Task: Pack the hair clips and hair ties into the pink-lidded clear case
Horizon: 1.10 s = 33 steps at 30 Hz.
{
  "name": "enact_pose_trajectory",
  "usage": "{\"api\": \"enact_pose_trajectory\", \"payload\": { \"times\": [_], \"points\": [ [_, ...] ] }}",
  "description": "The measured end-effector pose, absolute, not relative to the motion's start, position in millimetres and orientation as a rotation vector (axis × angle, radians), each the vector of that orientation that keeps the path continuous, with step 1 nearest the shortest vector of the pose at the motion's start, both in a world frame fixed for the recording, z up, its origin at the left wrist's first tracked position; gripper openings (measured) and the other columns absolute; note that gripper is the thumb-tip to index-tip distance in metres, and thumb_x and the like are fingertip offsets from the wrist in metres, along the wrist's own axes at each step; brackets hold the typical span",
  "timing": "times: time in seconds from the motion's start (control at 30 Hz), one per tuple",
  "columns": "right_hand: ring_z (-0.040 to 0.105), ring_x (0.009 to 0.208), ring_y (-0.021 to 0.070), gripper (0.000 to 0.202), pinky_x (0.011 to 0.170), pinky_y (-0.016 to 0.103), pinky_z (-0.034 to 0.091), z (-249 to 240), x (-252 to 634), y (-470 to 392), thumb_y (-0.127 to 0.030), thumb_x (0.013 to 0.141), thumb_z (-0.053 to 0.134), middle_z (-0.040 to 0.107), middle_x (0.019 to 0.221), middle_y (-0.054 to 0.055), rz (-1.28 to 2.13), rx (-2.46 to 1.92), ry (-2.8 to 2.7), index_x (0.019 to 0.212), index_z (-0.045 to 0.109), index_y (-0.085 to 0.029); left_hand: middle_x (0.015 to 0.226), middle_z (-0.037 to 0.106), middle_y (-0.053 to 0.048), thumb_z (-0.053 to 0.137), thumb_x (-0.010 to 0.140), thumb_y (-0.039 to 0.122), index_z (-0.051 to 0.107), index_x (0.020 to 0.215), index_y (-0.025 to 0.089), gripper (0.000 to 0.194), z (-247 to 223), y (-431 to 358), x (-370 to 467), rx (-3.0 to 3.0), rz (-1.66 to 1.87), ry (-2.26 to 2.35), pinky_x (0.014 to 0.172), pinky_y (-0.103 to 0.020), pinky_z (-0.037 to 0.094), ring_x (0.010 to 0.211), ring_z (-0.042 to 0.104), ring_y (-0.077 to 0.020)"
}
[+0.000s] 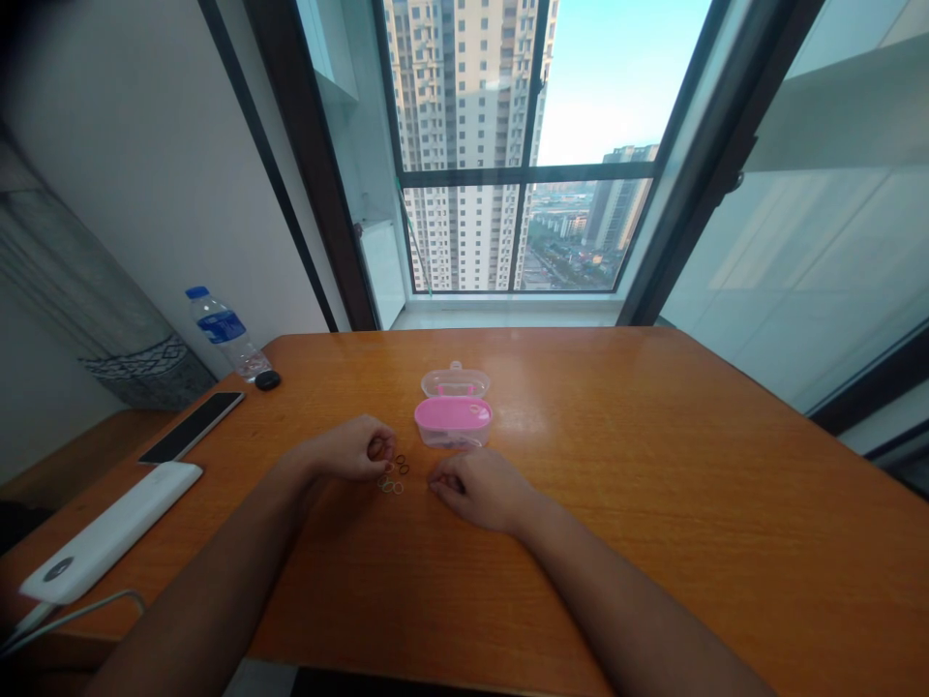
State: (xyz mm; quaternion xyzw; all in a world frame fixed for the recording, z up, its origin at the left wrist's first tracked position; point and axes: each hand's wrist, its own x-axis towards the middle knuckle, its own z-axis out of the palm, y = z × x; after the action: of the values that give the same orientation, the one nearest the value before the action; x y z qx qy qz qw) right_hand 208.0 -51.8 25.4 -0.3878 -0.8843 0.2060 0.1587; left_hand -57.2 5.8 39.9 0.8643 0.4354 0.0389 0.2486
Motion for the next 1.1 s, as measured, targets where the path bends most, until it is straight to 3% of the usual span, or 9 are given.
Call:
{"api": "enact_pose_trajectory", "payload": {
  "times": [0.3,0.5,0.67,0.93,1.1],
  "points": [
    [0.061,0.066,0.014,0.021,0.06,0.023,0.04,26.9,207.5,-52.1,-0.026,0.092,0.053,0.073,0.077,0.001,0.587,-1.102,-2.536,0.097,0.073,-0.023,0.06,0.054,0.004,0.057,0.068,0.023,0.062,0.072,0.018,0.009,38.2,8.2,-59.5,2.374,0.09,1.212,0.049,-0.023,0.03,0.053,0.045,-0.0101],
    [0.061,0.066,0.0142,0.021,0.06,0.023,0.04,28.4,207.2,-52.5,-0.026,0.091,0.054,0.074,0.081,0.002,0.579,-1.107,-2.532,0.097,0.074,-0.023,0.068,0.06,0.001,0.055,0.079,0.03,0.064,0.085,0.019,0.015,36.2,8.0,-52.5,2.439,0.197,1.286,0.052,-0.023,0.03,0.058,0.049,-0.0117],
    [0.061,0.066,0.0143,0.021,0.061,0.023,0.04,27.5,207.1,-52.2,-0.025,0.091,0.053,0.074,0.081,0.002,0.578,-1.106,-2.535,0.097,0.073,-0.023,0.07,0.062,0.0,0.054,0.083,0.034,0.065,0.085,0.02,0.018,35.5,6.6,-47.5,2.466,0.188,1.261,0.053,-0.023,0.03,0.059,0.05,-0.0123],
    [0.063,0.068,0.0147,0.021,0.062,0.023,0.041,28.9,207.4,-52.9,-0.026,0.091,0.053,0.074,0.084,0.002,0.585,-1.116,-2.532,0.098,0.073,-0.023,0.061,0.054,0.003,0.057,0.07,0.023,0.068,0.082,0.017,0.018,42.6,6.5,-57.1,2.297,0.064,1.214,0.05,-0.022,0.031,0.055,0.046,-0.0107],
    [0.063,0.069,0.0152,0.021,0.062,0.024,0.042,29.9,207.2,-53.4,-0.026,0.091,0.053,0.074,0.084,0.002,0.583,-1.122,-2.533,0.098,0.073,-0.023,0.059,0.055,0.003,0.058,0.068,0.026,0.069,0.075,0.016,0.017,42.9,6.7,-59.4,2.242,0.034,1.239,0.048,-0.021,0.031,0.053,0.047,-0.01]
  ]
}}
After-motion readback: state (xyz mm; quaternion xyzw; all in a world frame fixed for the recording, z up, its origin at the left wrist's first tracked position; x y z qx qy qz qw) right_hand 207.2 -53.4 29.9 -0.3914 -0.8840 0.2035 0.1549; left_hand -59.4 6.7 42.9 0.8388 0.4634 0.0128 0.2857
